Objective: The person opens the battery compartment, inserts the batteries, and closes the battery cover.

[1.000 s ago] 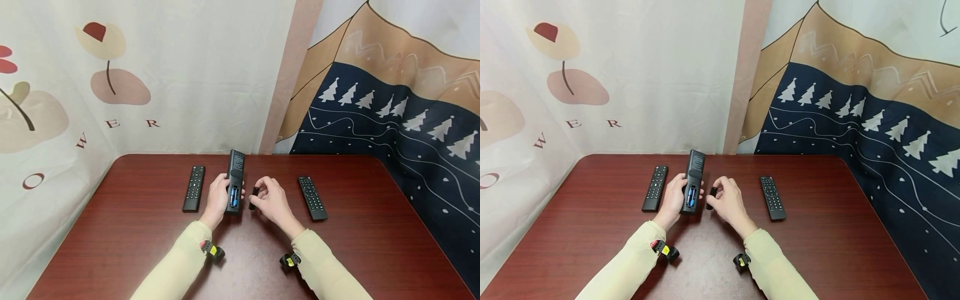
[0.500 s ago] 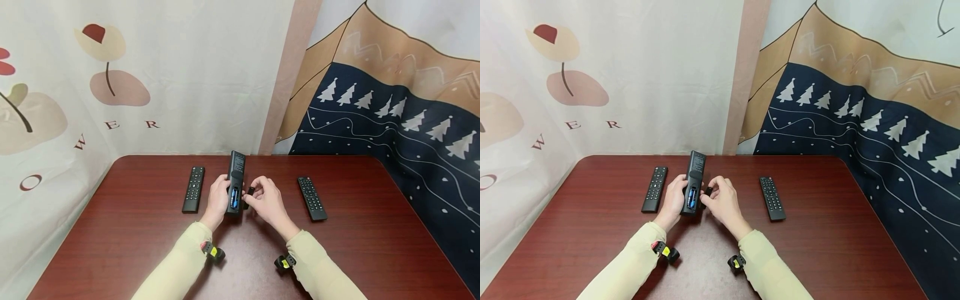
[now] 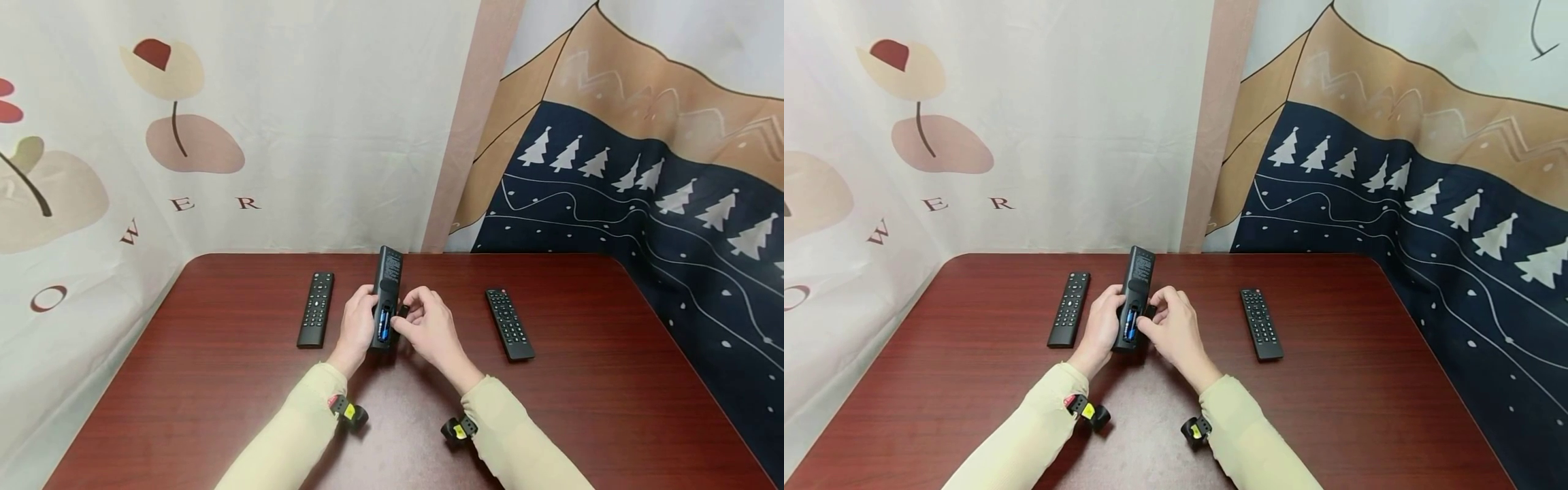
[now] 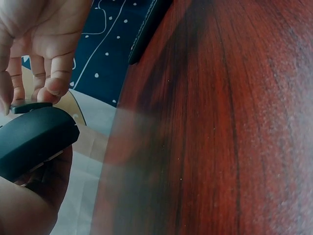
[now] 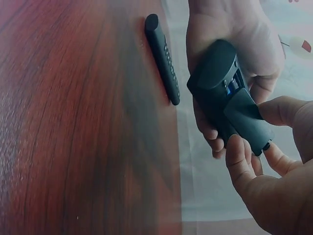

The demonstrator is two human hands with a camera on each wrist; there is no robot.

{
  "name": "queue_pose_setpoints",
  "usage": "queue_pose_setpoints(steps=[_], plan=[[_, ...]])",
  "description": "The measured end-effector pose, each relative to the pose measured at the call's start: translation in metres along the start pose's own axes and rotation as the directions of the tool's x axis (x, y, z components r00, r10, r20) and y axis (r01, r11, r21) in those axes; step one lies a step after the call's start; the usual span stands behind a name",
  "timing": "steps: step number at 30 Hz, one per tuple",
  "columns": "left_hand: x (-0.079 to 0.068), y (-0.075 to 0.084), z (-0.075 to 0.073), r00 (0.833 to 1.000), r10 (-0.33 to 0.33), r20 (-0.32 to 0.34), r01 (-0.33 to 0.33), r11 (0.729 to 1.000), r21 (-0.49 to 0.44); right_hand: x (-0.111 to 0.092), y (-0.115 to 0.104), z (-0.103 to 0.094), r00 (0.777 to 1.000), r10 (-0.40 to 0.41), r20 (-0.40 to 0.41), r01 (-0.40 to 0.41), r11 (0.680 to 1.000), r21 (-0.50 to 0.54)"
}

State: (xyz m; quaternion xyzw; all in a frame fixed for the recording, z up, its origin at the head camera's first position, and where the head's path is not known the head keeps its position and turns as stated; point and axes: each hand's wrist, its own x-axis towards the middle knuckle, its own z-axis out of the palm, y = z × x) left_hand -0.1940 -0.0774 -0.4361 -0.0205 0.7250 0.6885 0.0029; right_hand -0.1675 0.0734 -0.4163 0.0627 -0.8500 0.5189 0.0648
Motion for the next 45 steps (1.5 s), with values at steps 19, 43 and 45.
queue_pose_setpoints(steps=[19, 43, 45], plan=[[0.0008, 0.0003, 0.0027, 0.999, 0.032, -0.022, -0.031, 0.999, 0.04, 0.0008, -0.0038, 0.0074, 1.0, -0.002, 0.015, 0.001, 0.999, 0.036], [0.0006, 0.0005, 0.002, 1.0, 0.024, 0.005, -0.024, 0.999, 0.032, -0.0011, 0.0012, 0.0099, 0.995, -0.098, 0.018, 0.098, 0.995, 0.006], [0.001, -0.0001, 0.0016, 1.0, 0.025, 0.005, -0.025, 0.999, 0.03, -0.0016, 0.0014, 0.0095, 0.993, -0.113, 0.016, 0.113, 0.994, 0.006]])
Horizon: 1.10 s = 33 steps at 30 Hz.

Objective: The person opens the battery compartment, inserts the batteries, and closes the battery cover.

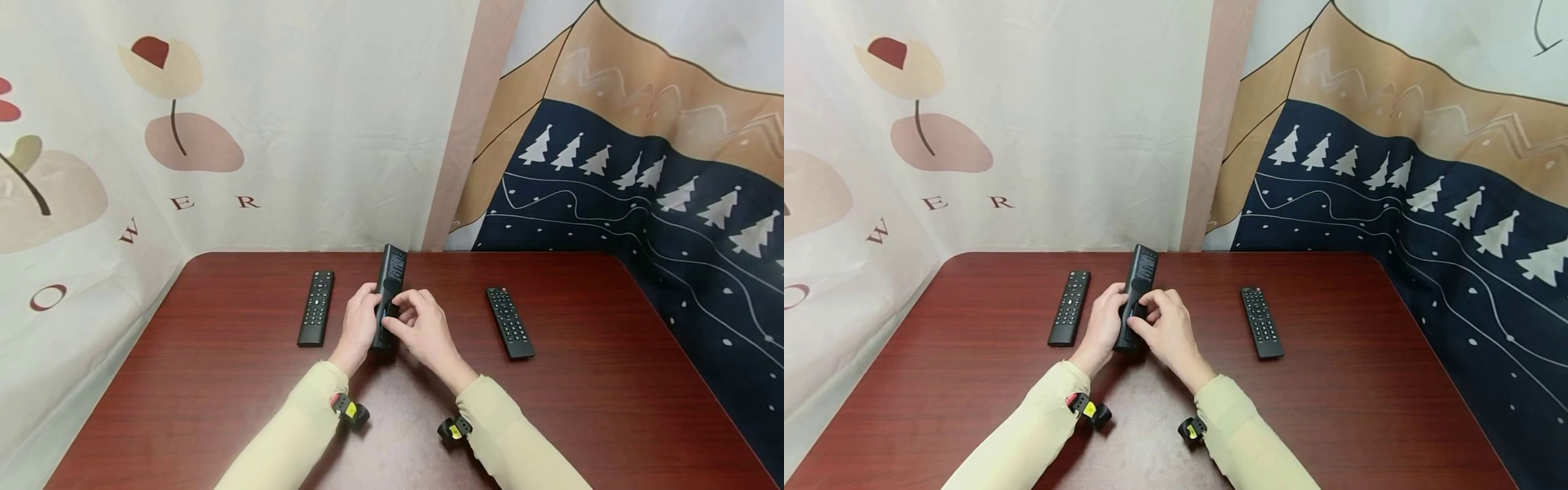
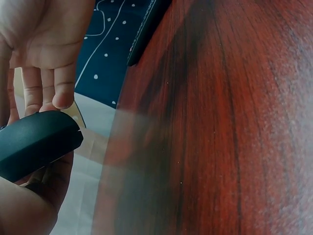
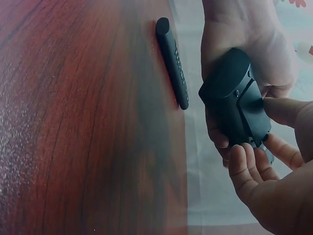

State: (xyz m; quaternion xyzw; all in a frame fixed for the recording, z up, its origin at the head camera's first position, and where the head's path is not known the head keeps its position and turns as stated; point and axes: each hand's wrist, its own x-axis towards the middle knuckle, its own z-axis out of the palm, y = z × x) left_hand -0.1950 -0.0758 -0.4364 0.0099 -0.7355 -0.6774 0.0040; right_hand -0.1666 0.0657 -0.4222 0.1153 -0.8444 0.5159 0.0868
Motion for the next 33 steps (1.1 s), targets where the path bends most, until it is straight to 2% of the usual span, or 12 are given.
queue_pose_setpoints(steps=[12, 25, 33], plan=[[-0.0007, 0.0025, -0.0001, 1.0, -0.009, 0.007, 0.009, 1.0, -0.01, -0.0011, 0.003, 0.0017, 0.997, -0.076, -0.015, 0.076, 0.997, -0.001], [-0.0016, 0.0003, -0.0009, 0.999, -0.035, 0.02, 0.036, 0.999, -0.021, -0.0048, 0.0039, 0.0059, 0.994, -0.105, -0.033, 0.104, 0.994, -0.038], [-0.0016, 0.0027, -0.0007, 0.998, -0.054, 0.008, 0.055, 0.998, -0.038, -0.0068, 0.0051, 0.007, 0.987, -0.155, -0.032, 0.153, 0.986, -0.059]])
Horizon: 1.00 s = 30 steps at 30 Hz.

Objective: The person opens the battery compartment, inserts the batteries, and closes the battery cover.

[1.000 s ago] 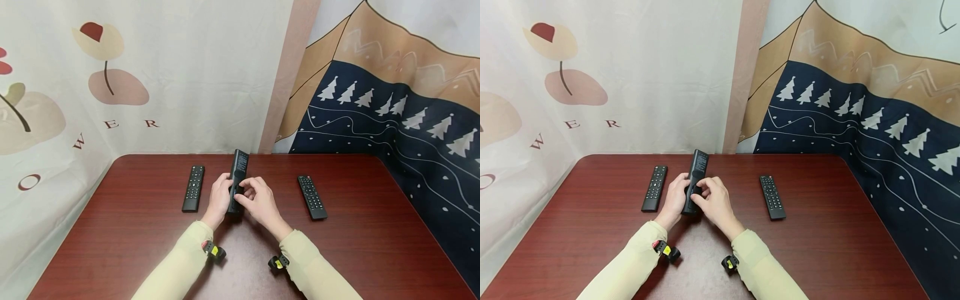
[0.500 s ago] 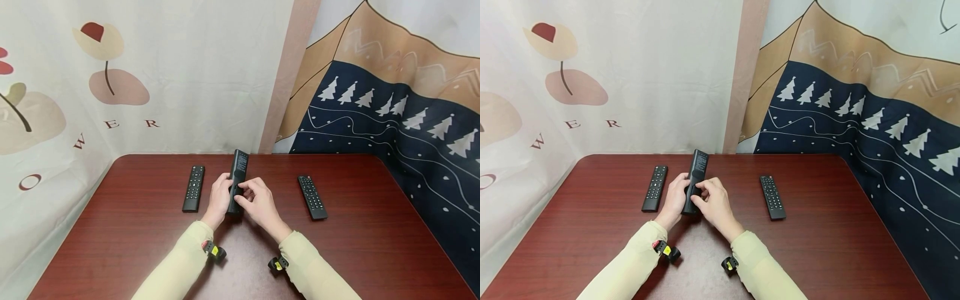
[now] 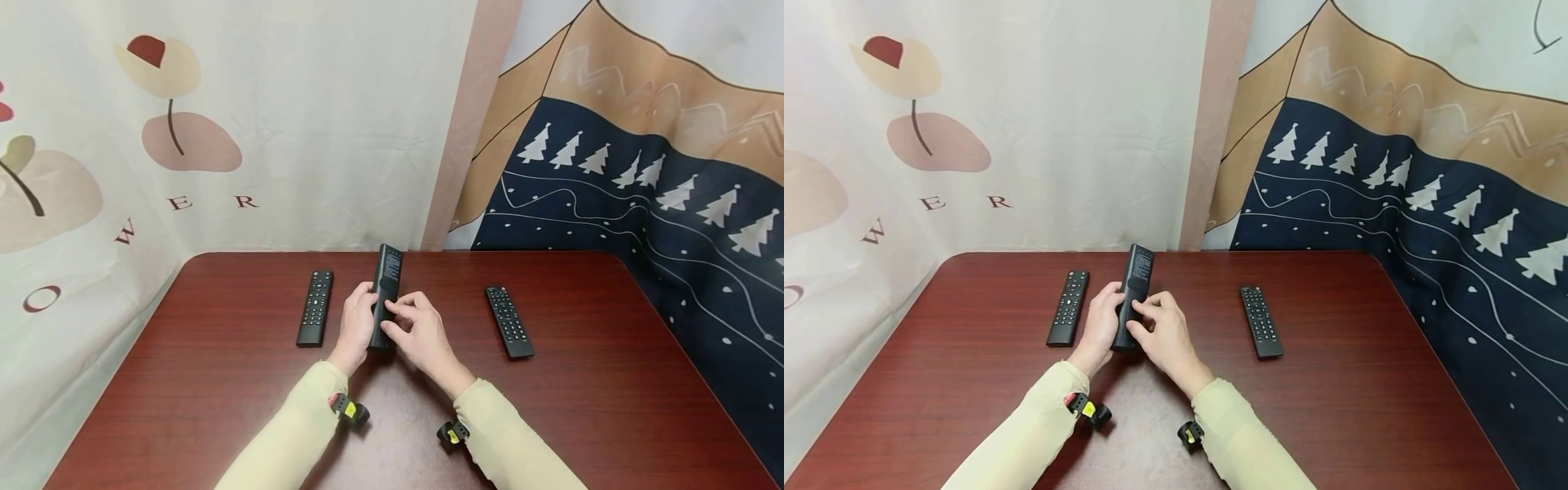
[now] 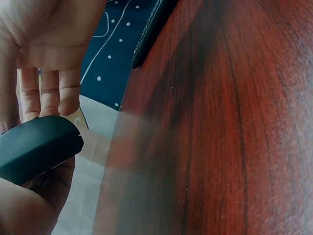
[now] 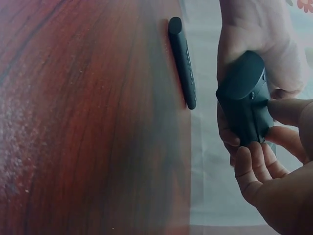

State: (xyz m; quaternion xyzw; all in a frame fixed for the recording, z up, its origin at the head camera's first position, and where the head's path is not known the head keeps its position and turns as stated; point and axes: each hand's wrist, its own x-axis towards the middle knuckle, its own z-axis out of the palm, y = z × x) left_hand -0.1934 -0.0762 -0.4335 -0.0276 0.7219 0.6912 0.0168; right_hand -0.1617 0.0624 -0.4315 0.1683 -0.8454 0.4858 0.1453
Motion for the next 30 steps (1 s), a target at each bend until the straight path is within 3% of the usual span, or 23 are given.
queue_pose_setpoints(steps=[18, 30], plan=[[-0.003, 0.0, -0.008, 1.0, -0.004, 0.014, 0.004, 1.0, 0.002, -0.002, 0.01, -0.004, 0.997, -0.058, 0.051, 0.056, 0.998, 0.031], [-0.002, 0.001, -0.021, 1.0, -0.003, 0.002, 0.003, 1.0, -0.026, 0.0, 0.016, -0.019, 0.997, -0.063, 0.054, 0.065, 0.997, -0.048]])
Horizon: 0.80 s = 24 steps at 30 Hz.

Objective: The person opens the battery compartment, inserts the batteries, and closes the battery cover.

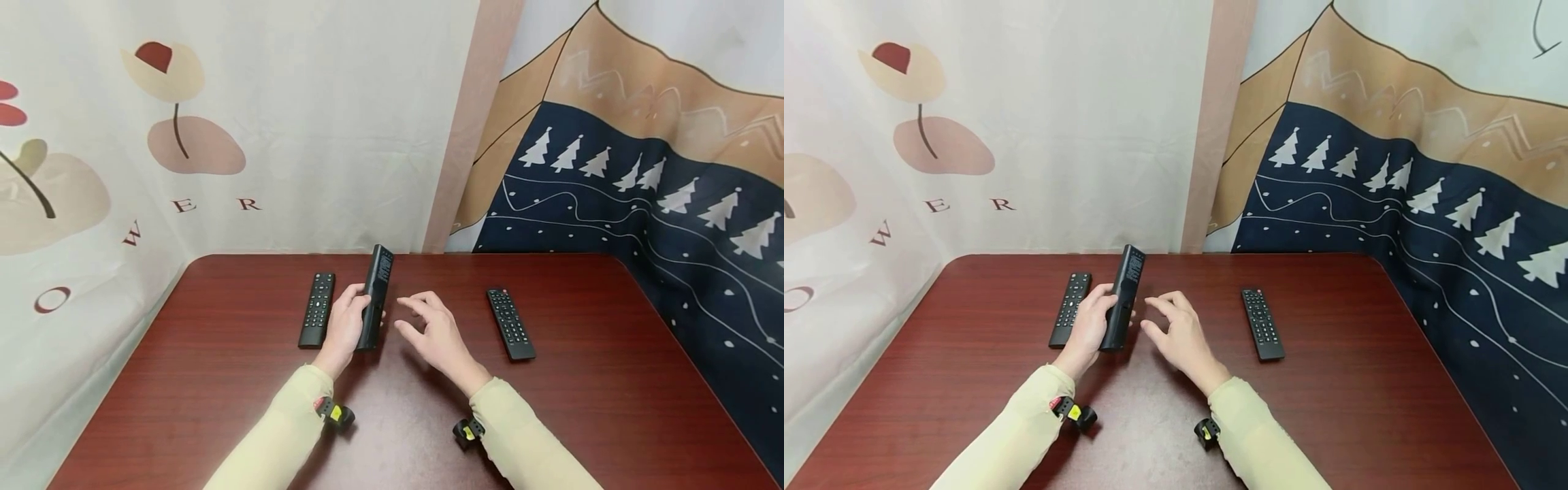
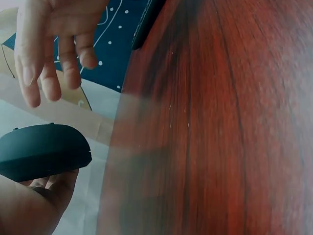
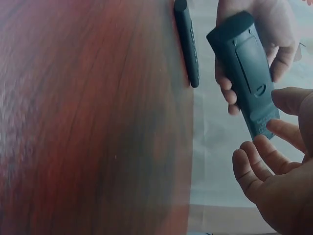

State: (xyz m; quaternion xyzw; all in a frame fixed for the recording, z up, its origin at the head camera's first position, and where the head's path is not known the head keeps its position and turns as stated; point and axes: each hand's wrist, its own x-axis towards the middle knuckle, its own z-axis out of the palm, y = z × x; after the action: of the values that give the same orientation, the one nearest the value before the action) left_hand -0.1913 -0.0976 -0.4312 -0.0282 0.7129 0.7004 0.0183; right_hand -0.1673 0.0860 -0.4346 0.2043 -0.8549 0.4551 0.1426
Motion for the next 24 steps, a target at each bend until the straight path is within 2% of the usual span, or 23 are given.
queue_pose_setpoints(steps=[5, 15, 24], plan=[[0.001, 0.0, -0.006, 1.0, 0.017, -0.015, -0.017, 1.0, 0.019, -0.001, 0.002, -0.006, 0.999, 0.037, 0.02, -0.037, 0.999, -0.005], [0.001, 0.001, -0.024, 1.0, 0.011, -0.024, -0.008, 0.993, 0.115, -0.003, 0.01, -0.013, 0.999, 0.043, 0.019, -0.042, 0.998, -0.053], [0.003, 0.002, -0.04, 0.998, 0.039, -0.049, -0.031, 0.987, 0.16, -0.006, 0.021, -0.018, 0.998, 0.061, 0.017, -0.06, 0.996, -0.069]])
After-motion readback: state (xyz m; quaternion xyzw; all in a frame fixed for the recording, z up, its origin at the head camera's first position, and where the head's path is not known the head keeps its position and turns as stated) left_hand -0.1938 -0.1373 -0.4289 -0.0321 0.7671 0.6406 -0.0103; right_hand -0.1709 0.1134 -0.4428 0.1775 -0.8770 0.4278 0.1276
